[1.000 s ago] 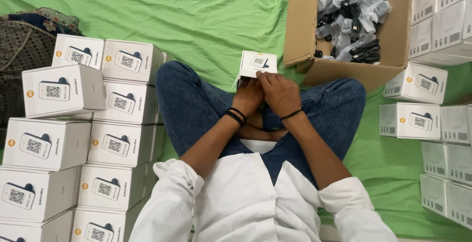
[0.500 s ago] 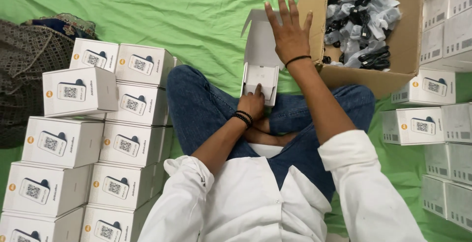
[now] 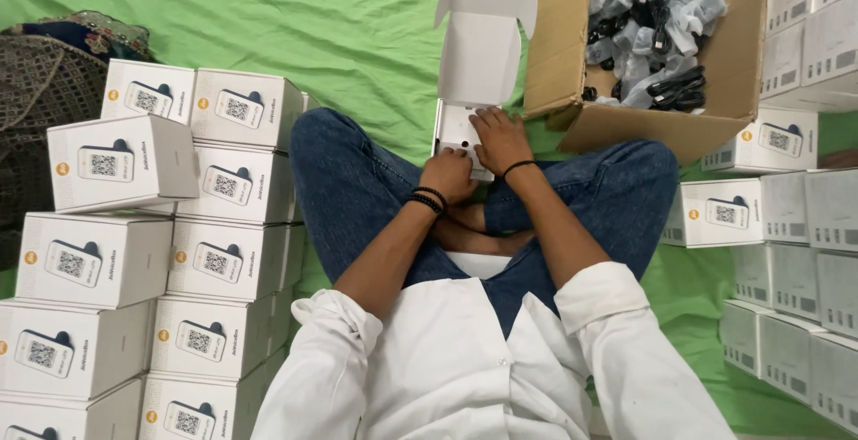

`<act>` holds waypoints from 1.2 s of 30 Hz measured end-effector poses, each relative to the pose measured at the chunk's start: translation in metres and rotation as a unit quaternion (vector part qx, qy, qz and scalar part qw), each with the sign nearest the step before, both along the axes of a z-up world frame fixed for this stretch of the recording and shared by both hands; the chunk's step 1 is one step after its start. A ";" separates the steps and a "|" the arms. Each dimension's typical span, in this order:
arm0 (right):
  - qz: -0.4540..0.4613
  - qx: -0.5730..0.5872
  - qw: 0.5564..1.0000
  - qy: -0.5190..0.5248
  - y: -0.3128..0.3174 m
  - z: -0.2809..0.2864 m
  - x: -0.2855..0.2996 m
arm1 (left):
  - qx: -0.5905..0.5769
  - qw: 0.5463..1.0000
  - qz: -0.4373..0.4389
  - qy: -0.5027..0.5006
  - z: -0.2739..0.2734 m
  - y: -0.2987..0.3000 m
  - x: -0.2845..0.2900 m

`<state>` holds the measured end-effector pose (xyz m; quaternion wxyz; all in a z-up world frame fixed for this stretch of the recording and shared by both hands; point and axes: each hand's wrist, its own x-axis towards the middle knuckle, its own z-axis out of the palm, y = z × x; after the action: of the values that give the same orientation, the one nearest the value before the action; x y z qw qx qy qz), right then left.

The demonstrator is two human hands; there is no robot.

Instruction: The person unboxes electronic cameras and USB cables from a large shipping container and places them into individual retail boxes.

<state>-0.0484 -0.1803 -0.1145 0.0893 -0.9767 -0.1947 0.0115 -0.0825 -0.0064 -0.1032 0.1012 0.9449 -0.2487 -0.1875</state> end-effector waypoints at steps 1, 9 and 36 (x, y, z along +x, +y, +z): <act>0.001 -0.001 1.000 0.001 0.002 0.003 0.003 | -0.001 1.000 0.001 0.001 0.010 0.001 0.003; -0.006 -0.021 0.999 0.038 0.038 0.035 0.017 | -0.251 0.925 0.253 -0.130 0.039 0.023 0.026; -0.054 0.288 0.943 -0.160 0.021 0.116 -0.016 | -0.646 0.524 0.555 -0.012 -0.006 0.077 0.078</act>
<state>-0.0643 -0.1593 0.0013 0.3348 -0.9073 -0.1481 -0.2068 -0.0044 0.0709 -0.1093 0.7647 0.5696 0.2719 0.1298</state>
